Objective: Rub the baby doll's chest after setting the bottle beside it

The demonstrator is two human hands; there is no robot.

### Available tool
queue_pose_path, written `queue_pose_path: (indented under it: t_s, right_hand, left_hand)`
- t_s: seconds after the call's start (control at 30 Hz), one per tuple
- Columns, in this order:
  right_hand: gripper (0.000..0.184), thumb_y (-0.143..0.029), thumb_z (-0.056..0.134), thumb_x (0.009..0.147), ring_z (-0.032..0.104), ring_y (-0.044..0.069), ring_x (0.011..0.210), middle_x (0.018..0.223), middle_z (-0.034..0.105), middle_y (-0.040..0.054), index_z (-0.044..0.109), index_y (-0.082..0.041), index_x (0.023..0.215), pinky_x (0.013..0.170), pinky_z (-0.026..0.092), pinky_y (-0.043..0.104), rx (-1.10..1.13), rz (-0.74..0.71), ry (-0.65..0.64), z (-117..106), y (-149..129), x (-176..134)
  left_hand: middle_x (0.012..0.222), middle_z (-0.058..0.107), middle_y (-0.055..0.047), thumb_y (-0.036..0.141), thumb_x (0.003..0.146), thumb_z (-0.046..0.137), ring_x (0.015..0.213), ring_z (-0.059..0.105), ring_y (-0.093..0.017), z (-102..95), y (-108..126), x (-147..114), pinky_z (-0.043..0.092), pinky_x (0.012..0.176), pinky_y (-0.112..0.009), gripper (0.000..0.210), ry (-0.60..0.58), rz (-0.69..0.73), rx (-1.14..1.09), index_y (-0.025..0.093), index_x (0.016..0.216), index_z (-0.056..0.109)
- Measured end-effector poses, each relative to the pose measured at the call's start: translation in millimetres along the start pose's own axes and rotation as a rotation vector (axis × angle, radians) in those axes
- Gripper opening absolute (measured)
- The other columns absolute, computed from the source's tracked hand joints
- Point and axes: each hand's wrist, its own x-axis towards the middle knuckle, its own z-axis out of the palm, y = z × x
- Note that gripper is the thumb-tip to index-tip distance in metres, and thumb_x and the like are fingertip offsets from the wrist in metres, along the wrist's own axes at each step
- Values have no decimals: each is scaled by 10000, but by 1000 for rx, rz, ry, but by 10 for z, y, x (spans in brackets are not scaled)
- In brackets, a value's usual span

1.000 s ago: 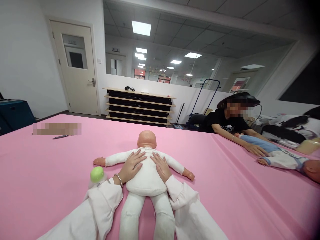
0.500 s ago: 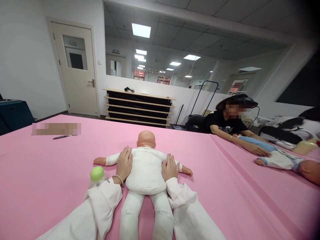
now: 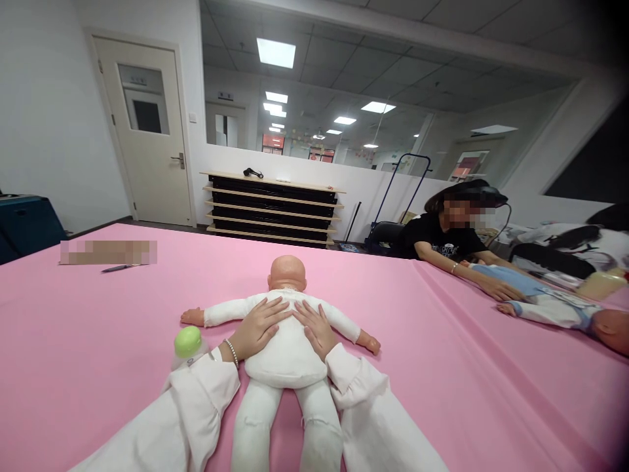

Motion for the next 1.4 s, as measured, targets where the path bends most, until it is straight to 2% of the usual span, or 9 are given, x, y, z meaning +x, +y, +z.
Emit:
queue_pose_path:
  t_s: [0.17,0.37,0.57,0.73,0.9,1.03,1.17,1.3,1.4]
  right_hand:
    - [488,-380,193,904,181,215,1336,1423,262,44,365,-235,1336,1051,92,573,-63,119,-17,42,63,8]
    - [482,-301,190,905,189,195,1334,1439,220,39,323,-215,1361,1063,185,506,-87,385,49,92,111,19]
    - [490,-275,234,904,285,209,1292,1376,351,91,369,-69,1327,1080,181,425,-264,637,119,26,150,-7]
    - [455,-314,329,884,378,275,1219,1275,471,145,507,-47,1206,1040,189,468,-440,672,198,1,253,-57]
    - [425,-305,337,861,456,312,1123,1174,548,170,586,-50,1092,967,265,486,-602,741,327,-38,404,-141]
    - [434,-261,260,865,472,302,1104,1136,572,165,621,-75,1019,943,283,490,-654,766,418,-44,518,-195]
    - [455,-191,234,839,383,278,1216,1277,465,158,557,-70,1136,1007,202,527,-550,727,435,-63,468,-117]
    - [499,-205,272,821,264,219,1303,1392,316,113,435,-68,1272,1065,199,461,-259,520,335,-139,170,142]
    - [516,-271,288,851,226,194,1321,1424,252,81,335,-134,1347,1072,186,480,-60,339,195,-170,-119,386]
  left_hand:
    - [1418,309,27,363,923,261,1351,154,-183,-6,17,16,100,1100,-456,422,-48,-132,-10,318,1333,348]
    - [1447,242,34,384,930,183,1346,174,-178,67,-99,-17,150,1084,-472,436,36,-358,28,335,1344,311]
    - [1359,414,-12,317,925,181,1273,337,-184,91,-222,-39,215,1071,-424,458,103,-585,179,215,1330,369]
    - [1256,521,-93,215,872,267,1248,363,-247,52,-188,-51,197,1053,-476,432,167,-729,436,110,1201,526]
    - [1189,570,-107,205,846,304,1258,329,-293,17,-170,-72,123,1034,-560,401,253,-845,544,118,1108,594]
    - [1155,592,-94,204,844,315,1262,317,-298,13,-174,-73,113,1028,-567,374,285,-872,553,146,1049,622]
    - [1100,619,-99,215,844,316,1223,367,-300,42,-188,-65,164,1010,-556,370,296,-861,555,147,1027,630]
    - [1059,635,-105,215,843,316,1195,391,-309,70,-197,-63,188,994,-556,374,302,-840,561,135,1025,634]
    - [1065,631,-105,215,839,323,1190,394,-308,82,-199,-64,193,991,-556,371,293,-826,557,146,1039,627]
